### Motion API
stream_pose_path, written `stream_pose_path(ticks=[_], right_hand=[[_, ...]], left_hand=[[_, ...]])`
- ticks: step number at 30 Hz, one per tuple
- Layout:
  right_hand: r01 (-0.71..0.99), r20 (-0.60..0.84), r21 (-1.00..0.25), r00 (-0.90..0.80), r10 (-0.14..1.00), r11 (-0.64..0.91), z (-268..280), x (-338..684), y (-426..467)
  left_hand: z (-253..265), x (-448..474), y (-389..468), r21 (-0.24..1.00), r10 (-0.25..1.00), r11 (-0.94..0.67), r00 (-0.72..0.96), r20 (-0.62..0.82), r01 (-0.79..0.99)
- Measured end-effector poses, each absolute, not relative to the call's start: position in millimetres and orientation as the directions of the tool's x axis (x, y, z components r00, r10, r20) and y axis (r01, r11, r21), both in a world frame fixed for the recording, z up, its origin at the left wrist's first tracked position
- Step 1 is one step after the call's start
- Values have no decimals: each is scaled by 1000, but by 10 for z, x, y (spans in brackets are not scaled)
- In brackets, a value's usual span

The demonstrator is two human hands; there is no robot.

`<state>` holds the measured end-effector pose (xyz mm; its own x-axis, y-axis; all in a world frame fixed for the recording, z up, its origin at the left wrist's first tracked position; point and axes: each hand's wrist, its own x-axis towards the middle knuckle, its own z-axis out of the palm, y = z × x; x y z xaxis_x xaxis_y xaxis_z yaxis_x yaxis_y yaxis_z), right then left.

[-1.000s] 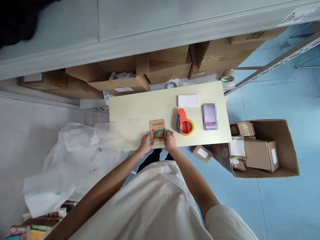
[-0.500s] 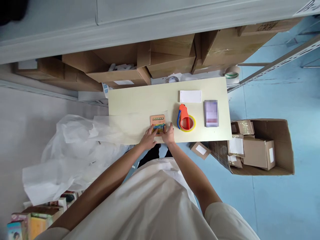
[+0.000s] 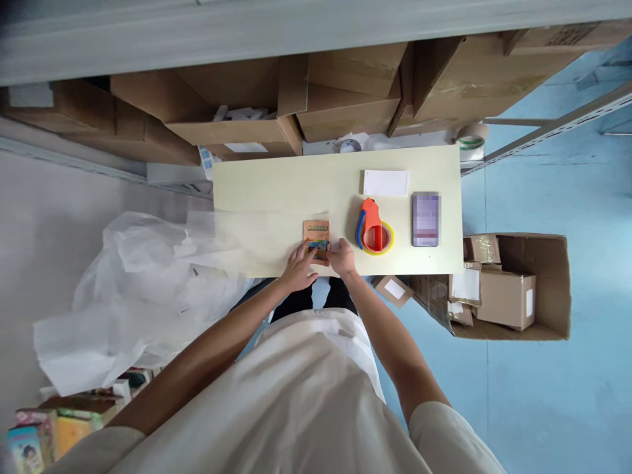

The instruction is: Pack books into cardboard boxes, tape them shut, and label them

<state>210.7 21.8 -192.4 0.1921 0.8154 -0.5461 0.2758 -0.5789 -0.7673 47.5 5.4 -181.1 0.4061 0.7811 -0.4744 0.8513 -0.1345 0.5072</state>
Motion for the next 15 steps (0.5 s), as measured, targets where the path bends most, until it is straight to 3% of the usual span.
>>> stream_pose_path(ticks=[2,5,9,11,15], right_hand=[[305,-521,-762,236,820,-571,-1831,2203,141],[399,-441,-743,314,841,-538,-1652,2373,28],[488,-366,-710,360,858,-507,-1468,2407,-4],[426,-401,-759,290,869,-493,-1435,2301,34],[147,-500,-854,30,866,-498,-1484,1998,134]], left_hand=[[-1824,589,49,605,788,-89,427,-443,792],[-1851,853,74,792,792,109,429,-434,600],[-1788,1085,141,884,808,323,388,-443,337],[-1718,1047,171,905,827,365,371,-422,217],[-1644,751,250,877,824,477,315,-470,61]])
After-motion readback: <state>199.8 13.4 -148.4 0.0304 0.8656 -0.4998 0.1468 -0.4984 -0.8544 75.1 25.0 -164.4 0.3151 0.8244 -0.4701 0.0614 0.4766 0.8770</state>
